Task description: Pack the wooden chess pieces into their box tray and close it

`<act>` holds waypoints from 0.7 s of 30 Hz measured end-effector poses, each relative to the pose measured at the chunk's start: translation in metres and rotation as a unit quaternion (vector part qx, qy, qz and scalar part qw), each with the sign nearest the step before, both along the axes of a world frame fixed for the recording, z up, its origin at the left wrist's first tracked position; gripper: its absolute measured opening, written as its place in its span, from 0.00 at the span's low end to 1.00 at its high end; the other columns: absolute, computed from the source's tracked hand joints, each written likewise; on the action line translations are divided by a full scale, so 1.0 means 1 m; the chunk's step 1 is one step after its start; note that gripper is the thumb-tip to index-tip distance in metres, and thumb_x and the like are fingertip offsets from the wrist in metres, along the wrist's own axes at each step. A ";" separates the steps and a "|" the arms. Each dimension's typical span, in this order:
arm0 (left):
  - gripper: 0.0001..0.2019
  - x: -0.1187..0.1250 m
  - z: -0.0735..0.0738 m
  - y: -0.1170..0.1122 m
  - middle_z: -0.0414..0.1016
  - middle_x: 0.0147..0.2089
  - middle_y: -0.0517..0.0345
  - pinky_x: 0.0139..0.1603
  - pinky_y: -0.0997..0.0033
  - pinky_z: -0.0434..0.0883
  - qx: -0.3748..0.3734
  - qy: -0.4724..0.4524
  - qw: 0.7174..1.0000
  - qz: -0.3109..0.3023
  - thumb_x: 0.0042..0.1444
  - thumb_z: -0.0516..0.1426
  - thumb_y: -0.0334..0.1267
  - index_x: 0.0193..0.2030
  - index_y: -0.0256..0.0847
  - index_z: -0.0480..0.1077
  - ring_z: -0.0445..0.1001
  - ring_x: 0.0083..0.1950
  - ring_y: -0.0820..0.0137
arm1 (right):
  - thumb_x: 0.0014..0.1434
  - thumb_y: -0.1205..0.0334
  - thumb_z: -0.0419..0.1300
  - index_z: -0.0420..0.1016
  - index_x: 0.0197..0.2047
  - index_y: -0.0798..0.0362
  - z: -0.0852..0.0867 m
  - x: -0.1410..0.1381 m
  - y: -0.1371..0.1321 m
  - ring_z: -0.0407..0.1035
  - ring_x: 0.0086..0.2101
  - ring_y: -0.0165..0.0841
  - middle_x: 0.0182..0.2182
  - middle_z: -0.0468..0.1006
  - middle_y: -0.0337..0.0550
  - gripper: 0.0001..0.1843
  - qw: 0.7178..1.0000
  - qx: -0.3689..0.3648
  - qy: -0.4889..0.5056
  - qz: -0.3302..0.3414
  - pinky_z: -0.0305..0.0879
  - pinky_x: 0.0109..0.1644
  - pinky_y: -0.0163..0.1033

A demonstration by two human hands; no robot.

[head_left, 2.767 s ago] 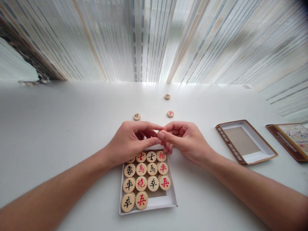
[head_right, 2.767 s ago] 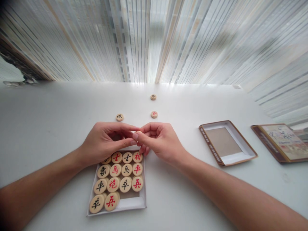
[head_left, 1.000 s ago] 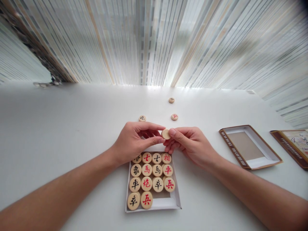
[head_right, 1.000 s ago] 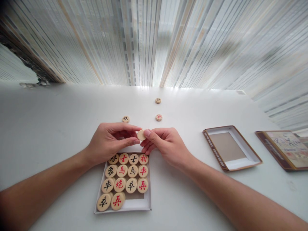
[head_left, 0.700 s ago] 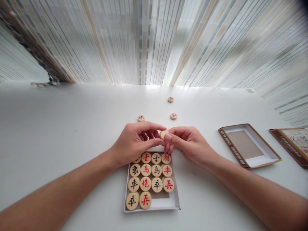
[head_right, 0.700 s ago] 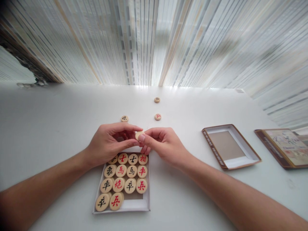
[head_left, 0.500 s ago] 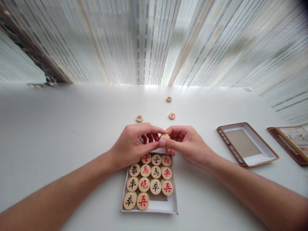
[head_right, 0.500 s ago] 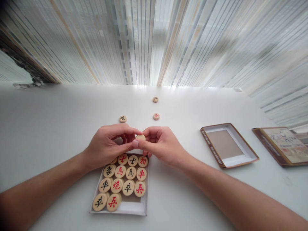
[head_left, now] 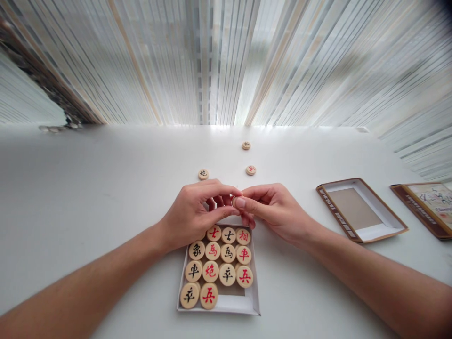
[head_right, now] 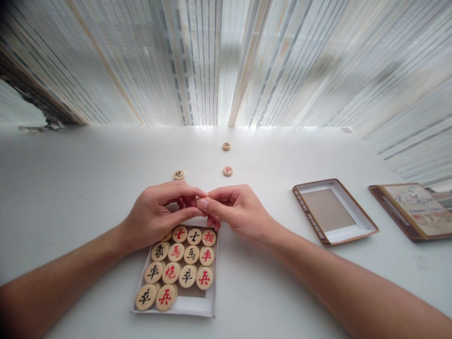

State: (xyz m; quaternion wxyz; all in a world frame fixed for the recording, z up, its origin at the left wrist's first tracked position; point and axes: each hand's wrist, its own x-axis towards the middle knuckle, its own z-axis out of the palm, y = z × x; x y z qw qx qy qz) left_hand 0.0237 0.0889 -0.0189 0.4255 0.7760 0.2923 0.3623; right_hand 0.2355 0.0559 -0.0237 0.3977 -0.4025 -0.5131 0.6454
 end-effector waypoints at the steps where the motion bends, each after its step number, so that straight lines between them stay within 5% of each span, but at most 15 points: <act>1: 0.08 0.000 0.000 0.000 0.81 0.38 0.57 0.34 0.75 0.74 -0.004 0.000 1.000 0.001 0.61 0.67 0.32 0.47 0.39 0.81 0.77 0.35 0.73 | 0.61 0.52 0.73 0.87 0.38 0.56 0.000 0.000 0.000 0.68 0.26 0.27 0.24 0.78 0.39 0.14 1.000 0.002 -0.001 0.001 0.67 0.31 0.33; 13: 0.10 -0.004 -0.003 0.003 0.81 0.40 0.55 0.34 0.77 0.74 -0.049 -0.022 0.999 0.004 0.59 0.69 0.34 0.48 0.40 0.82 0.77 0.35 0.73 | 0.62 0.52 0.71 0.88 0.41 0.56 -0.002 0.001 -0.002 0.79 0.29 0.32 0.30 0.84 0.46 0.14 0.997 -0.031 0.071 -0.011 0.76 0.33 0.35; 21: 0.10 -0.003 -0.006 0.001 0.84 0.41 0.53 0.32 0.75 0.74 -0.049 -0.048 0.998 -0.007 0.61 0.67 0.35 0.49 0.40 0.83 0.79 0.35 0.72 | 0.58 0.45 0.73 0.89 0.39 0.56 0.007 -0.008 -0.010 0.79 0.29 0.33 0.30 0.85 0.48 0.21 0.997 0.008 -0.004 -0.071 0.78 0.33 0.36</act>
